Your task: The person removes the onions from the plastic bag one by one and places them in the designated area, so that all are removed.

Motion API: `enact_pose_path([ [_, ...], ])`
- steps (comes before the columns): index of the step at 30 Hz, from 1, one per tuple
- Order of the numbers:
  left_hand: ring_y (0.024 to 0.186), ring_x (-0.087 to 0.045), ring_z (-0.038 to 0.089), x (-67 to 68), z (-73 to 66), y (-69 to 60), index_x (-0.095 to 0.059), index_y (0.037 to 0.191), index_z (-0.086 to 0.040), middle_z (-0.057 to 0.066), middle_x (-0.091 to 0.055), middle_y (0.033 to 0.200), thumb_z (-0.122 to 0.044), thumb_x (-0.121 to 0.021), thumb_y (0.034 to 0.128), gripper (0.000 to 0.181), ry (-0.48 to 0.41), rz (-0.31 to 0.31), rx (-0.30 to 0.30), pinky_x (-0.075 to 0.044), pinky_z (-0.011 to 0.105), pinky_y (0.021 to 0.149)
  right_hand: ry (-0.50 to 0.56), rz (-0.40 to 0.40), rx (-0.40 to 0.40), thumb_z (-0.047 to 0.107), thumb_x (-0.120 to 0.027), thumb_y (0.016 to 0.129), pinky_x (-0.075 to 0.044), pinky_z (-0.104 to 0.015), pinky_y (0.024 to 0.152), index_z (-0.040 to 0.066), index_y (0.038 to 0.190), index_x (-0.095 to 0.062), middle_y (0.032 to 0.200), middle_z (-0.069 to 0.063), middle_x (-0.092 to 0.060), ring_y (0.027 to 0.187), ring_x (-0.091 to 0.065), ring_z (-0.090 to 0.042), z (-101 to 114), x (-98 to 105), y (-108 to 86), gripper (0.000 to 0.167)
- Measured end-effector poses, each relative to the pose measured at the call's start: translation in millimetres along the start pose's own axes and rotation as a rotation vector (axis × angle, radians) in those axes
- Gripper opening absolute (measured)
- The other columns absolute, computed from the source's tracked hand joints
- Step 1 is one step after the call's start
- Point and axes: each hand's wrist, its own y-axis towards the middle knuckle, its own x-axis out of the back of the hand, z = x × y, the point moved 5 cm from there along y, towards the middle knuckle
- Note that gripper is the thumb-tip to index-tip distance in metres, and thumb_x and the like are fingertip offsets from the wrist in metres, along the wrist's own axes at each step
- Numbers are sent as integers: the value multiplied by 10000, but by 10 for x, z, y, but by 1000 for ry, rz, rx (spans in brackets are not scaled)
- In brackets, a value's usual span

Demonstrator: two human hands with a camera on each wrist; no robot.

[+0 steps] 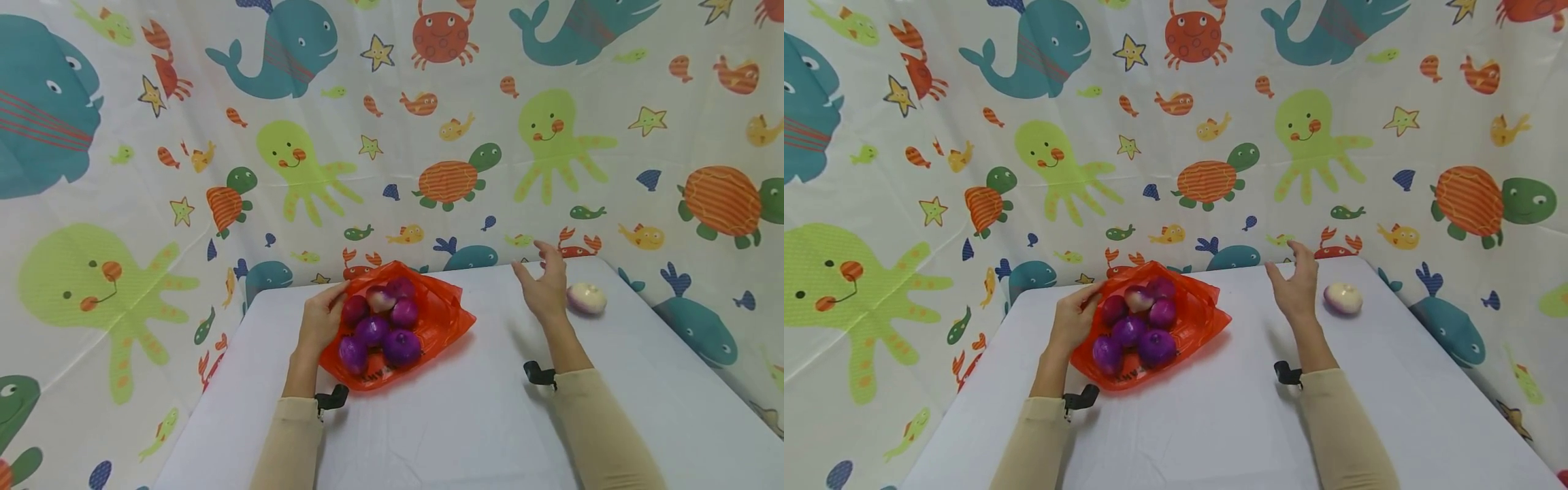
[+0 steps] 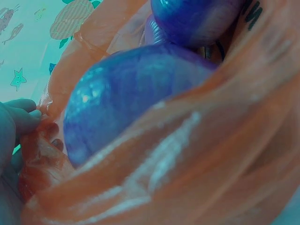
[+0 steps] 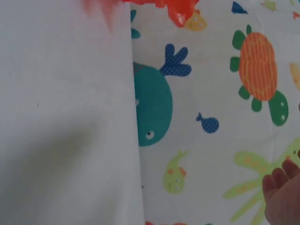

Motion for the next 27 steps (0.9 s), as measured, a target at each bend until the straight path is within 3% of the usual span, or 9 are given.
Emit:
enact_pose_path([
  [11,1274,-673,318,18,-13,7,-660,1420,-163,104,-707,1361,-87,-599,1052,380,-3,-21,12,-565,465,1035,0,122,55,312,-702,997,-444,-543,1183,154,1551,-436,1587,-86,-463,1422,-490,-301,308,-361,-171,634],
  [17,1267,-677,317,24,-11,5,-662,1416,-156,103,-713,1350,-81,-601,1050,379,-21,-24,-1,-565,464,1035,30,183,105,275,-706,996,-480,-534,1151,132,1534,-452,1557,-100,-493,1377,-525,-299,424,-515,-280,612],
  [27,1276,-671,318,17,3,-1,-664,1417,-169,101,-709,1357,-67,-609,1043,391,-34,-25,11,-564,464,1037,117,350,186,232,-733,983,-506,-533,1121,100,1515,-470,1514,-108,-533,1364,-543,-313,654,-835,-524,607],
])
